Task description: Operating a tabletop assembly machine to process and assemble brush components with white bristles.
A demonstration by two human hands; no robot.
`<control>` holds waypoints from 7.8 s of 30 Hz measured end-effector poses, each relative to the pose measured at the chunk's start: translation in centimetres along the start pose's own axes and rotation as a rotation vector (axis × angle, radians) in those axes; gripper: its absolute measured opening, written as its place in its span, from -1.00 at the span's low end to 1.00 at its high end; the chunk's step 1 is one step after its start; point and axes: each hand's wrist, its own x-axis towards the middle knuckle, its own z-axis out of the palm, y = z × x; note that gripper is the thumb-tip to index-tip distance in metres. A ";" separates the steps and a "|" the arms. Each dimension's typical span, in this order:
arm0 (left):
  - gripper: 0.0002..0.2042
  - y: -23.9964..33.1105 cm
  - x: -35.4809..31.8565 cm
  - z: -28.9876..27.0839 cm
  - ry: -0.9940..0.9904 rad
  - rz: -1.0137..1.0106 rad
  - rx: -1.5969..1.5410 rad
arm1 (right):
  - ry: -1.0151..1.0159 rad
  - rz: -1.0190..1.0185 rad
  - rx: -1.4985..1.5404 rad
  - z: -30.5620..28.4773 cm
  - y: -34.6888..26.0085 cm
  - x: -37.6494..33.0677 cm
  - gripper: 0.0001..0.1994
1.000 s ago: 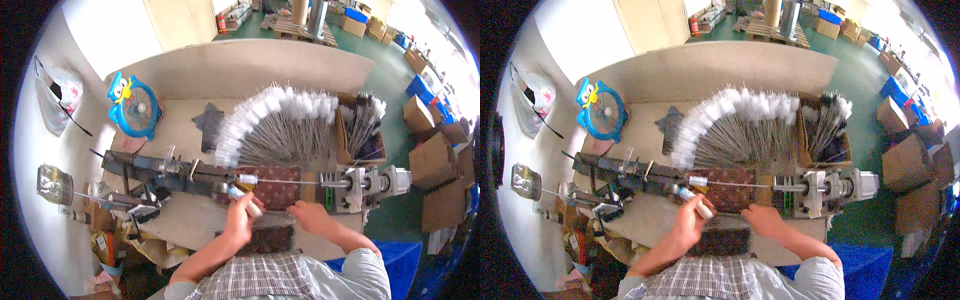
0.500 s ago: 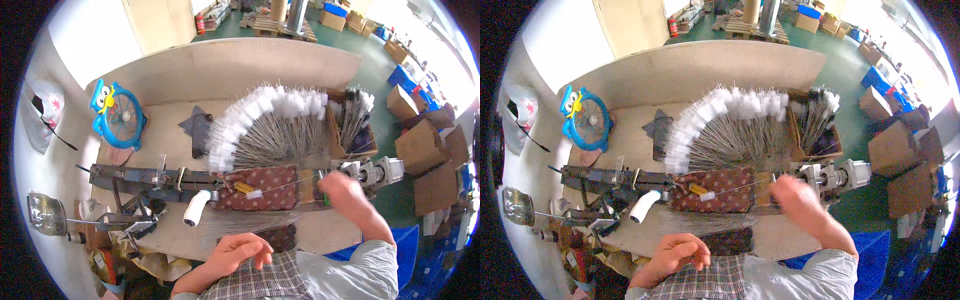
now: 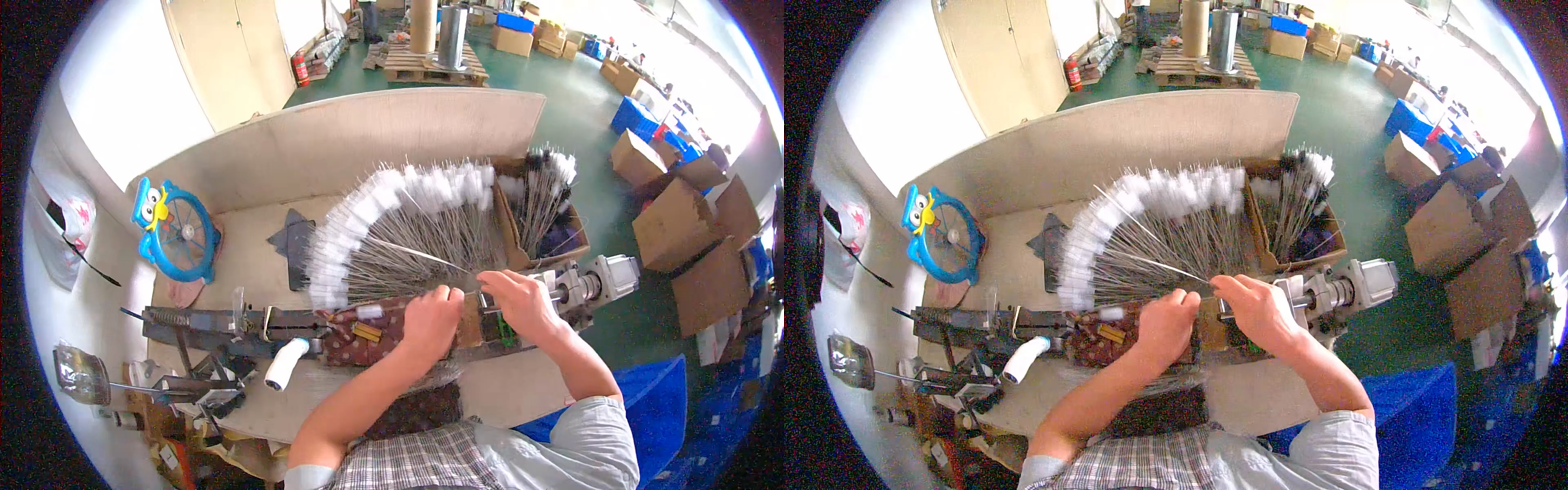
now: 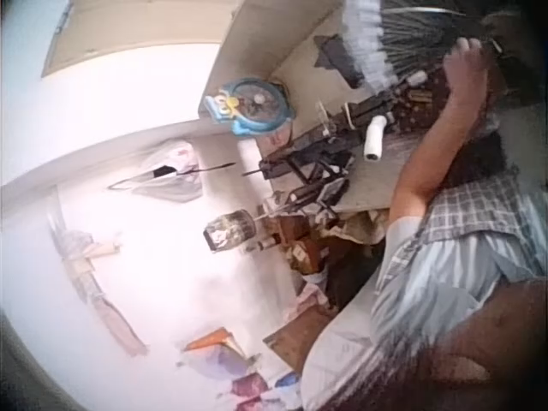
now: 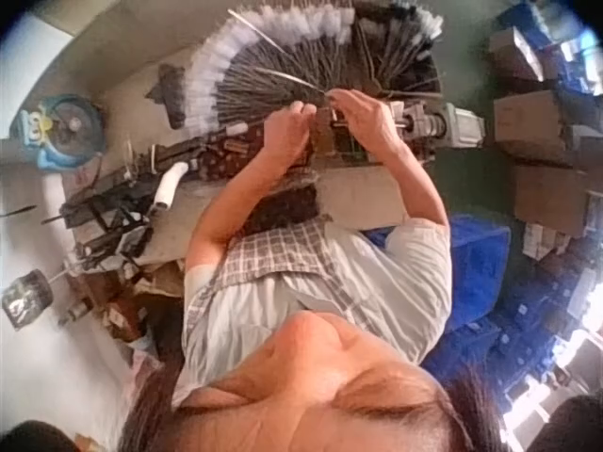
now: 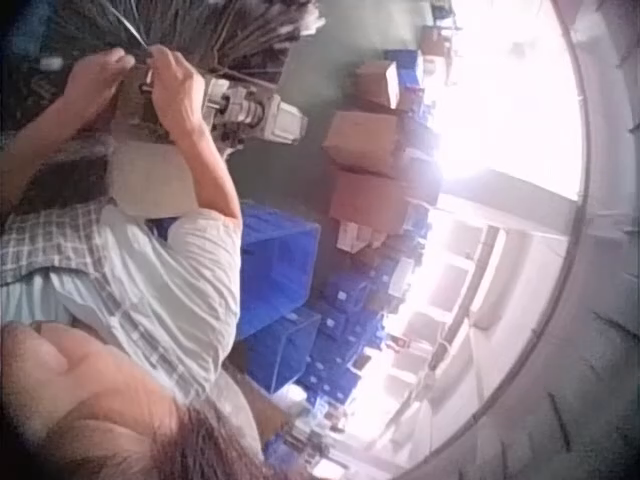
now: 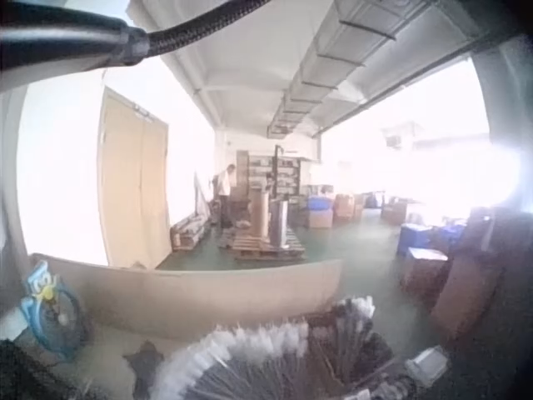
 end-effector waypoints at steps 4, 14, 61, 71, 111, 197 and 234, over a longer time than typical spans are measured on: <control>-0.88 -2.6 4.7 -0.3 0.119 0.100 0.326 | 0.032 0.025 -0.125 1.5 0.8 0.4 -0.83; -0.75 -3.3 -7.5 -4.9 0.281 0.048 0.027 | -0.223 -0.238 0.159 3.5 -1.0 3.1 -0.84; -0.74 -13.0 -21.2 -3.8 0.669 -1.177 -1.228 | -0.407 -0.250 0.227 15.2 -4.3 1.2 -0.89; -0.77 -18.8 -30.4 -6.0 1.041 -1.302 -1.615 | -0.405 -0.235 0.319 15.8 -5.6 1.4 -0.79; -0.89 -3.7 -9.0 -1.7 0.562 -0.874 -1.554 | -0.323 -0.179 0.398 5.5 -1.9 2.5 -0.82; -0.90 -3.9 -9.9 -2.3 0.917 -0.806 -2.008 | 0.041 -0.400 0.042 11.8 -8.0 3.3 -0.78; -0.43 -3.3 -10.3 -4.2 0.770 -0.899 -1.962 | -0.051 -0.329 -0.056 9.8 -6.8 1.6 -0.87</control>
